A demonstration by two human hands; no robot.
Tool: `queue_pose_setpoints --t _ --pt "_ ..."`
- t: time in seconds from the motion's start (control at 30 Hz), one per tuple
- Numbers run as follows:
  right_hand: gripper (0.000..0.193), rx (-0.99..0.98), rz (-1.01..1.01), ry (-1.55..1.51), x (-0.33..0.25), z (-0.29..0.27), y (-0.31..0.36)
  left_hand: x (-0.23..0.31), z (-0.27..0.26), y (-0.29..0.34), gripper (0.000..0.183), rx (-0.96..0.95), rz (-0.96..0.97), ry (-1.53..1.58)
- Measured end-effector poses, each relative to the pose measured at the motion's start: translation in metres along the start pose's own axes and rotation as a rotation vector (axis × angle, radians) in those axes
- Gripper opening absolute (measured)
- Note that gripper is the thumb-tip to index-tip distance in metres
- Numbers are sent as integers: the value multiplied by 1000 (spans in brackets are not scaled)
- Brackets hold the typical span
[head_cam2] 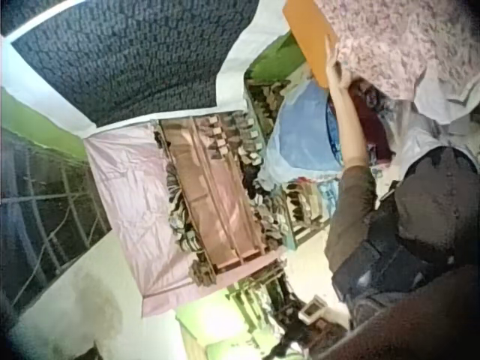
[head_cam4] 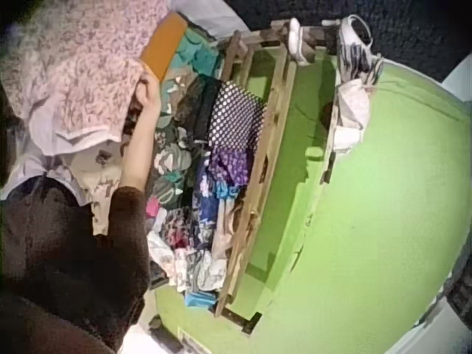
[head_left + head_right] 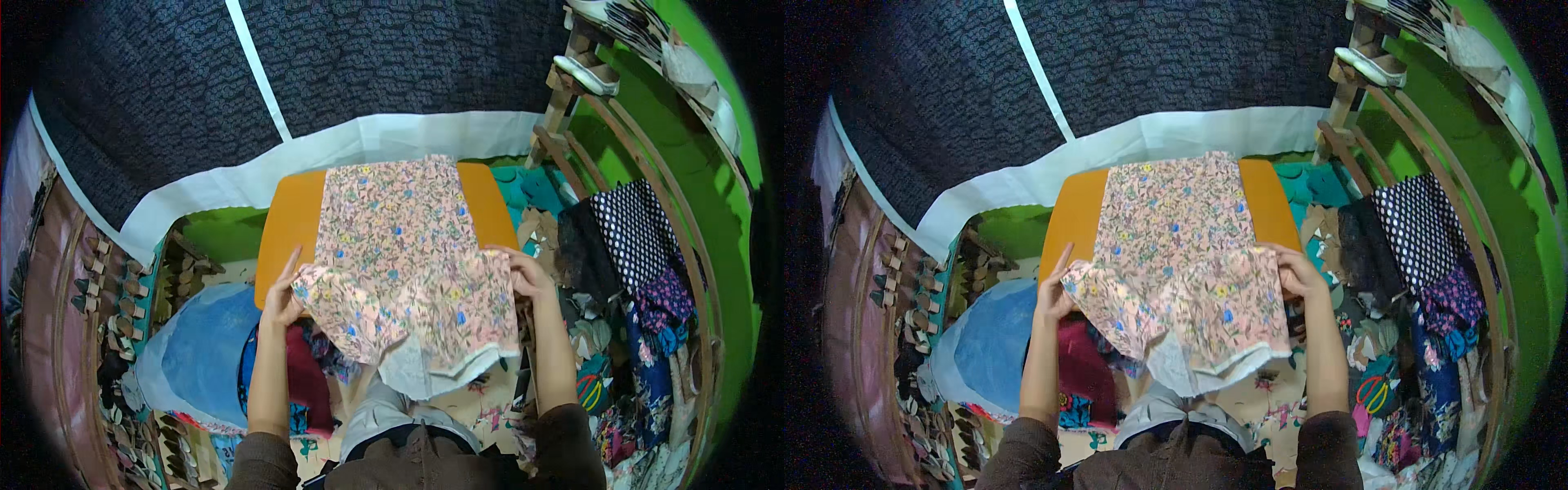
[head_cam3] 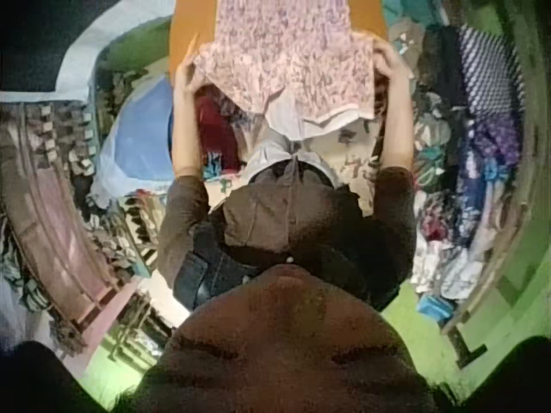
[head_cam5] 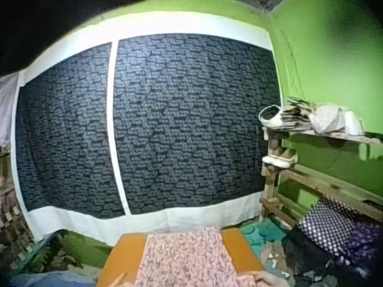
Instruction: Folding various pieces of patterned fabric on a table and placing them on a shelf.
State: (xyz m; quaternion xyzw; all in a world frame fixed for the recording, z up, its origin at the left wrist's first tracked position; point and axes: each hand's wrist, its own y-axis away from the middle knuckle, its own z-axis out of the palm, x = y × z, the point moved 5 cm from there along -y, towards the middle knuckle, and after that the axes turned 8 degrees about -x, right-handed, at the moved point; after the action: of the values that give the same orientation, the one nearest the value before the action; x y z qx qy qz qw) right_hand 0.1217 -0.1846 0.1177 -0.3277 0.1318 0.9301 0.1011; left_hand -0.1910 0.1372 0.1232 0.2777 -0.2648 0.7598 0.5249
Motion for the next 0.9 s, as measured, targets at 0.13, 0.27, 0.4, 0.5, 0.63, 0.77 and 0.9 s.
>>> queue_pose_setpoints --t 0.13,0.27,0.4,0.5,0.63,0.77,0.9 --pt "38 -274 -69 355 -38 -3 -61 18 -18 -73 55 33 42 180" --pt "32 331 -111 643 -51 -86 -156 26 -86 -140 60 93 121 271" --pt "36 689 -58 1605 -88 -237 -143 -49 -100 -220 80 366 -71 12" --pt "65 698 8 1751 -43 -140 -218 -19 -148 -173 78 401 -166 -881" --pt "80 562 -363 1431 -64 -135 -220 -24 -92 -211 83 193 -42 -1861" --pt "68 525 -213 1052 -77 -155 -256 -16 -129 -259 80 494 -19 -1809" --pt "43 532 -225 1369 -81 -165 -280 -19 -162 -283 48 638 -187 -1803"
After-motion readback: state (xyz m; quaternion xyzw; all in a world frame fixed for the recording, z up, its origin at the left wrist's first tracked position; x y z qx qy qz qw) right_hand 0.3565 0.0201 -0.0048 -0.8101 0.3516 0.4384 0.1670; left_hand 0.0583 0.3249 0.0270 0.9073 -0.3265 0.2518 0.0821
